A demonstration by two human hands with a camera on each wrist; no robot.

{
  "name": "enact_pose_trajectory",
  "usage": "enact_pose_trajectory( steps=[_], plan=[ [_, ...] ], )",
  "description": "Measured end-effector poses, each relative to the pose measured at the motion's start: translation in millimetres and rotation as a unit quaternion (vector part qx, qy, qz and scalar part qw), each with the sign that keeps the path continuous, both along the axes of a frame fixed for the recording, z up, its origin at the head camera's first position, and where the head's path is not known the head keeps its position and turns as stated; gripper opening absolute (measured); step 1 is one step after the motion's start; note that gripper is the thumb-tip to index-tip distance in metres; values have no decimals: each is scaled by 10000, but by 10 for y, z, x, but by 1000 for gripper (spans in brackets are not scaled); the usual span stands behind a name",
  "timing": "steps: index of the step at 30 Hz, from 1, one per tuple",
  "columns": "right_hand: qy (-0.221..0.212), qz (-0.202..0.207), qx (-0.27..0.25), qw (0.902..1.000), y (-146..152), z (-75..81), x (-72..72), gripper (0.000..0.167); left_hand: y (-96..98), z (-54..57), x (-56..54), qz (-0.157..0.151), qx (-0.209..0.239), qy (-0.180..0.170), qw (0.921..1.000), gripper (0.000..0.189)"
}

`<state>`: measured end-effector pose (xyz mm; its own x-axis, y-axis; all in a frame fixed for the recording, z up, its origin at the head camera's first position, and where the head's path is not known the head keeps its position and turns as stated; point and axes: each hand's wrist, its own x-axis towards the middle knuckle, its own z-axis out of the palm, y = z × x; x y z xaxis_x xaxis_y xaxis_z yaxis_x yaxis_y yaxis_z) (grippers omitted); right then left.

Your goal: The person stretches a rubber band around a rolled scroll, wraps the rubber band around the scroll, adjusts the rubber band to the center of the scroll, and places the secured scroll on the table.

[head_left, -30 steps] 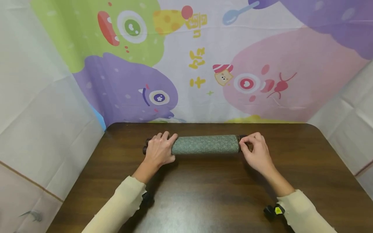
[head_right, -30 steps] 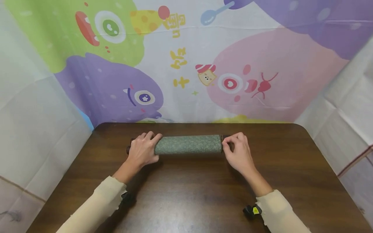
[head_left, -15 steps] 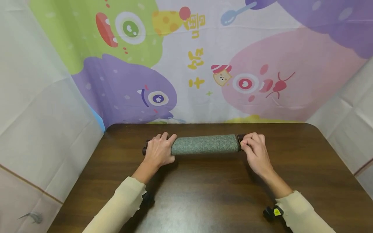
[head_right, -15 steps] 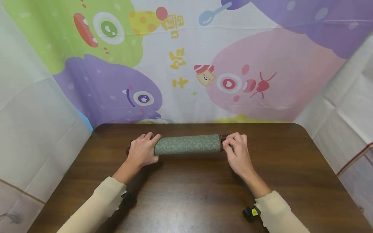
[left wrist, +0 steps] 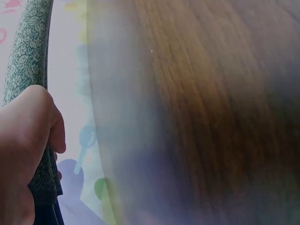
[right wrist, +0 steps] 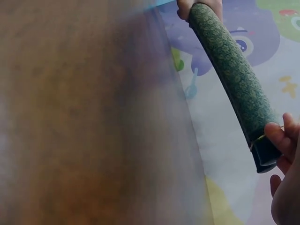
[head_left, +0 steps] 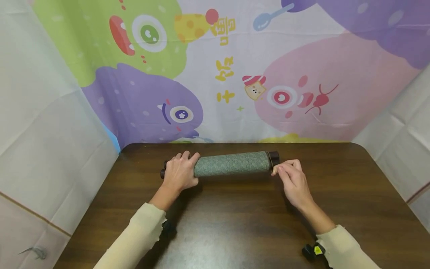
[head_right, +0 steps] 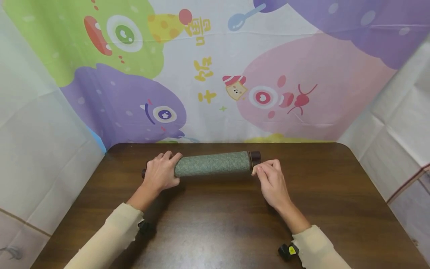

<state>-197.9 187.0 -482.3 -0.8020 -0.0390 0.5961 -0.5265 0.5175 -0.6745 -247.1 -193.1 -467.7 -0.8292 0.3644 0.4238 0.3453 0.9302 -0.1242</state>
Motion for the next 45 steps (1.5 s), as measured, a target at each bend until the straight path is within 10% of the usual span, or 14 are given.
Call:
enact_pose_trajectory(
  steps=[45],
  plan=[
    [-236, 685, 450, 9964, -122, -36, 78, 27, 117, 8, -2, -178, 28, 10, 9998, 67]
  ],
)
